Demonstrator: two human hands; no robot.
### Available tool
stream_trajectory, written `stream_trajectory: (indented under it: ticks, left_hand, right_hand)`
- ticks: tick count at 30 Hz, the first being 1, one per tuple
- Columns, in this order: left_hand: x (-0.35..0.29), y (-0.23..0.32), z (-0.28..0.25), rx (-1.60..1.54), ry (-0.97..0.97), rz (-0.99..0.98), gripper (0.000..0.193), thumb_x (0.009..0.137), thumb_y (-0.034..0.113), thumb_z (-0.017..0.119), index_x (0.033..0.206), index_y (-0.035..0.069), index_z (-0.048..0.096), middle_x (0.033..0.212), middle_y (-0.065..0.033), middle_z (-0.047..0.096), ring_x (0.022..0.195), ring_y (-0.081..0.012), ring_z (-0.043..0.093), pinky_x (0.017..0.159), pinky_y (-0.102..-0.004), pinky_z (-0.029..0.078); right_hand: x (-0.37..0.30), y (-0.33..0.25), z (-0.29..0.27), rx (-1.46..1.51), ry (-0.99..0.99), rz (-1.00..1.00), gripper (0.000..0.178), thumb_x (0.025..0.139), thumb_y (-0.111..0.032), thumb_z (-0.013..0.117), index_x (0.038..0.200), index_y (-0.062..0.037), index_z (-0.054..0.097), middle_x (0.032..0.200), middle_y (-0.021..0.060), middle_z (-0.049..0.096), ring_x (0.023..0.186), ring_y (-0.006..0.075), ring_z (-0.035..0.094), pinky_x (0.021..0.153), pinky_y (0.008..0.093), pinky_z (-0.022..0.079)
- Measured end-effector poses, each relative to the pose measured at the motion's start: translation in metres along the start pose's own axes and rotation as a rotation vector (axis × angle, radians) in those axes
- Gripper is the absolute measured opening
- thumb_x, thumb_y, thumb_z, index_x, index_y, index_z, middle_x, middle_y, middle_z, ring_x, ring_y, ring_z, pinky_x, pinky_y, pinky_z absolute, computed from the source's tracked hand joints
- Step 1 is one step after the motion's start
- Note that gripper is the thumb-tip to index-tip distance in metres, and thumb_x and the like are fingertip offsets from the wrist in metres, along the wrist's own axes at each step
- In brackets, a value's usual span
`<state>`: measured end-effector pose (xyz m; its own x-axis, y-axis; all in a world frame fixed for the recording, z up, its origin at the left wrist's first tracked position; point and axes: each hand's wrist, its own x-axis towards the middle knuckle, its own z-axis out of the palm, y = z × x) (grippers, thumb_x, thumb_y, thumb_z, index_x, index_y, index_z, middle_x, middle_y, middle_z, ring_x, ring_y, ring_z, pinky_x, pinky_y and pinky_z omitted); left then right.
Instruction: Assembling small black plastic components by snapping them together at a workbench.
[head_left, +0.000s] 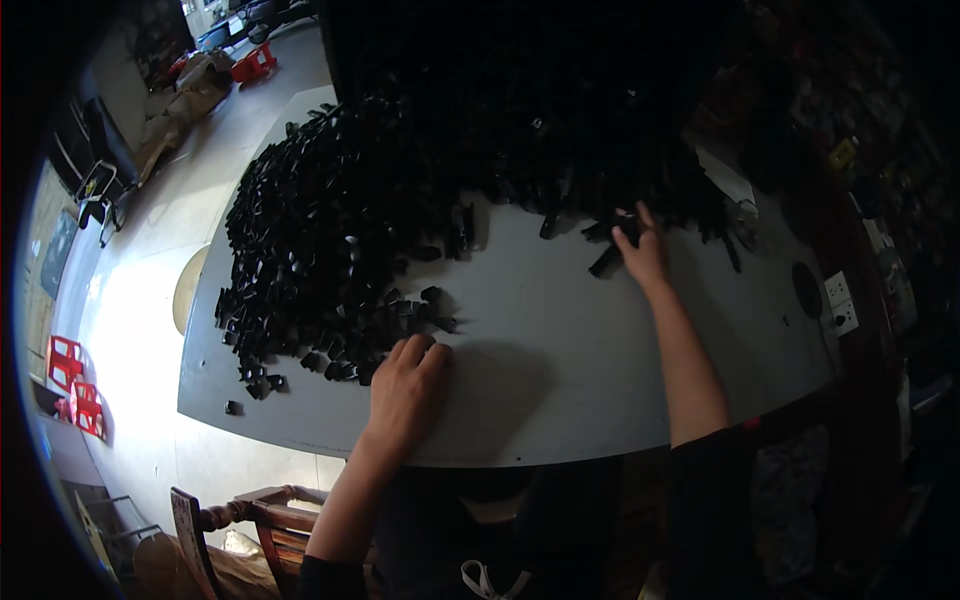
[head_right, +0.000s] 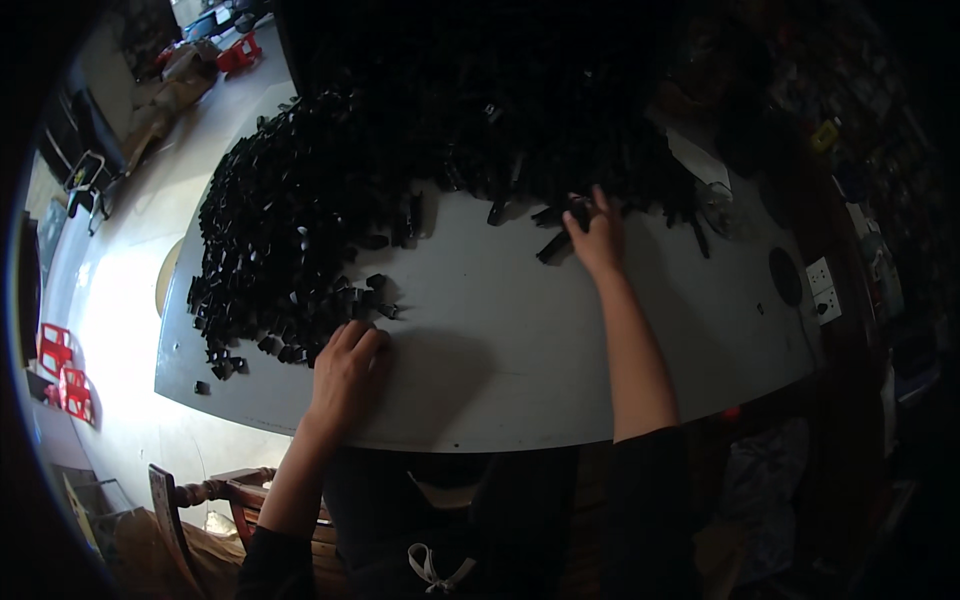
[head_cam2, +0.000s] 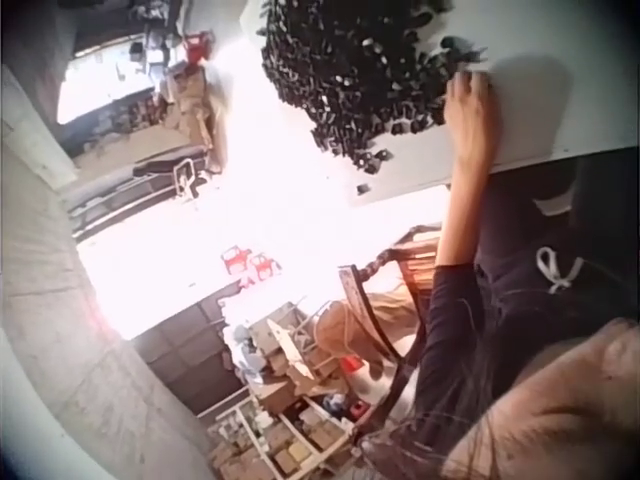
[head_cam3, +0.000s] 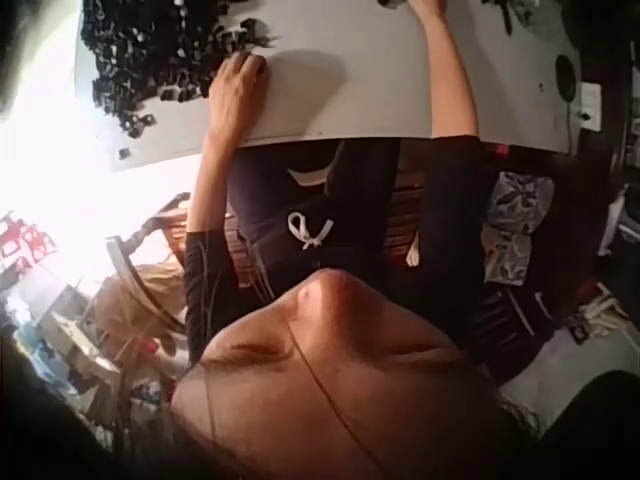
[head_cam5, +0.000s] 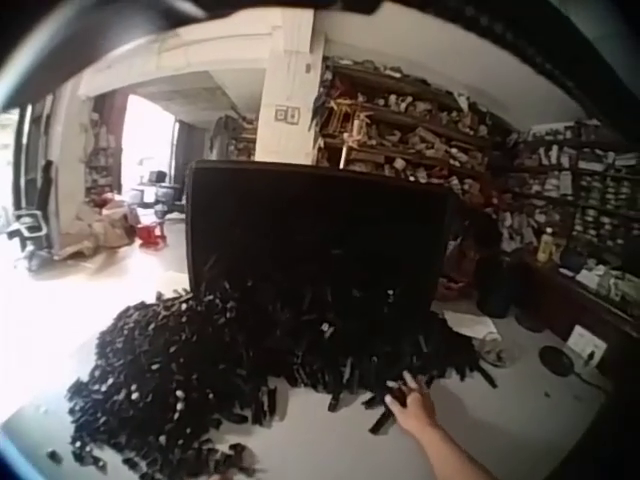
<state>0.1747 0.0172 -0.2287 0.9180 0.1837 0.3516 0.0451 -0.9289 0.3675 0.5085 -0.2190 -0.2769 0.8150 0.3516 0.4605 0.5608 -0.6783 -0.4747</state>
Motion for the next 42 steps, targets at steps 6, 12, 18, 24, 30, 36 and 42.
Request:
stream_trajectory:
  ticks: [6,12,18,24,30,36,42]
  left_hand:
    - [-0.020,0.028,-0.012,-0.547,-0.064,-0.088,0.027,0.072,0.000,0.068,0.096,0.005,0.059,0.091,-0.0119,0.056,0.080,-0.0297,0.061,0.070,-0.0348,0.051]
    - [-0.026,0.029,0.001,-0.443,-0.066,0.052,0.017,0.072,-0.003,0.067,0.085,0.004,0.060,0.081,-0.0106,0.057,0.077,-0.0275,0.060,0.066,-0.0337,0.049]
    - [-0.043,0.023,-0.012,-0.552,0.018,-0.135,0.017,0.072,-0.004,0.069,0.084,0.004,0.060,0.077,-0.0067,0.057,0.069,-0.0197,0.060,0.062,-0.0285,0.048]
    - [-0.052,0.015,-0.002,-0.965,-0.040,-0.353,0.019,0.072,-0.004,0.073,0.085,0.002,0.061,0.085,-0.0042,0.059,0.076,-0.0133,0.060,0.069,-0.0259,0.050]
    - [-0.061,0.010,-0.009,-1.034,-0.051,-0.280,0.013,0.074,-0.006,0.071,0.086,-0.001,0.066,0.100,-0.0072,0.059,0.088,-0.0135,0.060,0.079,-0.0250,0.049]
    - [-0.060,0.024,-0.031,-1.185,-0.162,-0.378,0.023,0.077,-0.007,0.068,0.100,-0.001,0.068,0.105,-0.0091,0.060,0.093,-0.0150,0.060,0.084,-0.0266,0.049]
    - [-0.061,0.043,-0.045,-1.062,-0.117,-0.242,0.042,0.078,-0.009,0.066,0.118,-0.002,0.058,0.108,-0.0124,0.064,0.104,-0.0208,0.064,0.090,-0.0307,0.051]
  right_hand:
    - [-0.067,-0.113,0.014,-0.050,-0.131,-0.086,0.041,0.083,-0.027,0.069,0.122,-0.0178,0.061,0.135,0.0104,0.051,0.132,0.0373,0.036,0.106,0.0455,0.036]
    - [-0.096,-0.167,0.026,0.369,-0.128,-0.138,0.032,0.084,-0.019,0.067,0.115,-0.0134,0.062,0.130,0.0107,0.055,0.133,0.0378,0.036,0.107,0.0469,0.032]
    - [-0.071,-0.158,-0.047,0.577,-0.119,0.090,0.019,0.086,-0.002,0.061,0.105,-0.0056,0.063,0.102,0.0064,0.065,0.092,0.0136,0.062,0.076,0.0295,0.052]
    - [-0.112,-0.162,-0.054,0.000,-0.359,-0.416,0.046,0.070,0.012,0.055,0.110,-0.0092,0.065,0.085,0.0076,0.054,0.077,0.0239,0.060,0.065,0.0349,0.051]
    - [-0.123,-0.150,-0.054,-0.243,-0.345,-0.446,0.030,0.070,0.010,0.059,0.097,-0.0032,0.060,0.087,0.0070,0.054,0.079,0.0262,0.060,0.065,0.0373,0.052]
    - [-0.150,-0.193,-0.097,0.173,-0.558,-0.116,0.034,0.071,0.005,0.070,0.100,-0.0041,0.054,0.088,0.0116,0.065,0.081,0.0307,0.066,0.067,0.0360,0.054]
    - [-0.173,-0.222,-0.109,0.505,-0.451,-0.362,0.030,0.070,-0.006,0.079,0.094,-0.0015,0.062,0.078,0.0106,0.065,0.067,0.0198,0.067,0.055,0.0278,0.051]
